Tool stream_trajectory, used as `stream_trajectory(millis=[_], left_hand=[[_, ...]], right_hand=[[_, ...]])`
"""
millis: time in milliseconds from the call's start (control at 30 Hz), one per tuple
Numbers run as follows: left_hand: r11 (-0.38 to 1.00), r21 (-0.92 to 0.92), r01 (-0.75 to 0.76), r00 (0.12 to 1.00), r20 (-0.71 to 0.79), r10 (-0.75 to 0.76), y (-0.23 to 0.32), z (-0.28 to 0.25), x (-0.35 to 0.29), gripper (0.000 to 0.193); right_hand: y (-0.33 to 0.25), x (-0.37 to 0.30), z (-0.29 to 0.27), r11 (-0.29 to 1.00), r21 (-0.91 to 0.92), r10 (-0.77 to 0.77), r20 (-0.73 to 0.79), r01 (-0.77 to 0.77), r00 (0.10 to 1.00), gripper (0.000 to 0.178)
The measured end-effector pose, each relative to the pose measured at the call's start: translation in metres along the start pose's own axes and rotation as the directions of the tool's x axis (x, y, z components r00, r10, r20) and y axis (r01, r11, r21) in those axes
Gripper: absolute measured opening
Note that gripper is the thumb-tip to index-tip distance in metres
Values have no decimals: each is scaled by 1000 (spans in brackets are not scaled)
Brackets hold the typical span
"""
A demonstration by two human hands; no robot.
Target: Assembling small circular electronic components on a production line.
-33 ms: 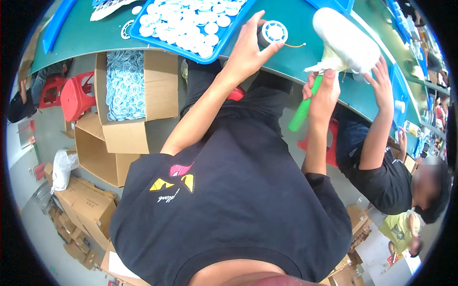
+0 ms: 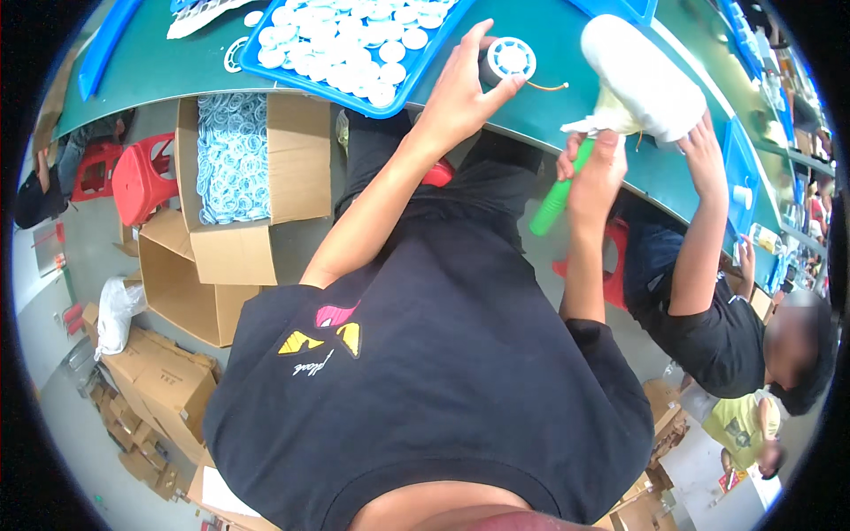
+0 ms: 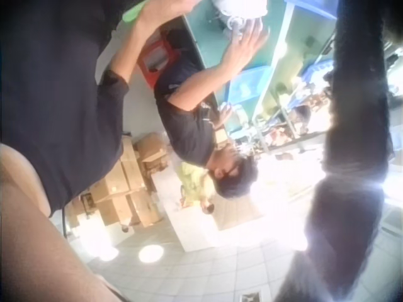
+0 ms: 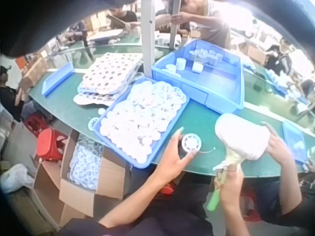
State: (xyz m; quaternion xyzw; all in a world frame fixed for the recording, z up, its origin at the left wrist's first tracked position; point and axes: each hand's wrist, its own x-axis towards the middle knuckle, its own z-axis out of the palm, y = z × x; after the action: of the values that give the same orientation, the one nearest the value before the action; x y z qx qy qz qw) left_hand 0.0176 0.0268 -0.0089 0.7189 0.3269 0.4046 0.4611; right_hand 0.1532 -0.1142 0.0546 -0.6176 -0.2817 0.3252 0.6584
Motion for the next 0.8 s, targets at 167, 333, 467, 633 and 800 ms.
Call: stream_trajectory(millis=[167,333,467,633,800], left_hand=[[998,34,-60,997,-35,62,-6,3,1,89],[981,163,-103,991,-65,115,2,-1,-1,92],[997,56,-49,998,-28,50,-3,3,0,93],[999,34,-10,997,-73,12,-2,4,-2,95],[1000,8,25,995,-98,-24,-2,4,-1,94]], right_hand=[[-12,12,-9,934,-302,223,76,-190,972,53],[11,11,-6,985,-154,92,84,-78,992,48],[-5,10,-13,954,-250,202,121,-167,972,46],[20,10,-3,977,-189,116,81,-99,990,47],[-28,15,-8,961,-246,148,63,-128,987,45]])
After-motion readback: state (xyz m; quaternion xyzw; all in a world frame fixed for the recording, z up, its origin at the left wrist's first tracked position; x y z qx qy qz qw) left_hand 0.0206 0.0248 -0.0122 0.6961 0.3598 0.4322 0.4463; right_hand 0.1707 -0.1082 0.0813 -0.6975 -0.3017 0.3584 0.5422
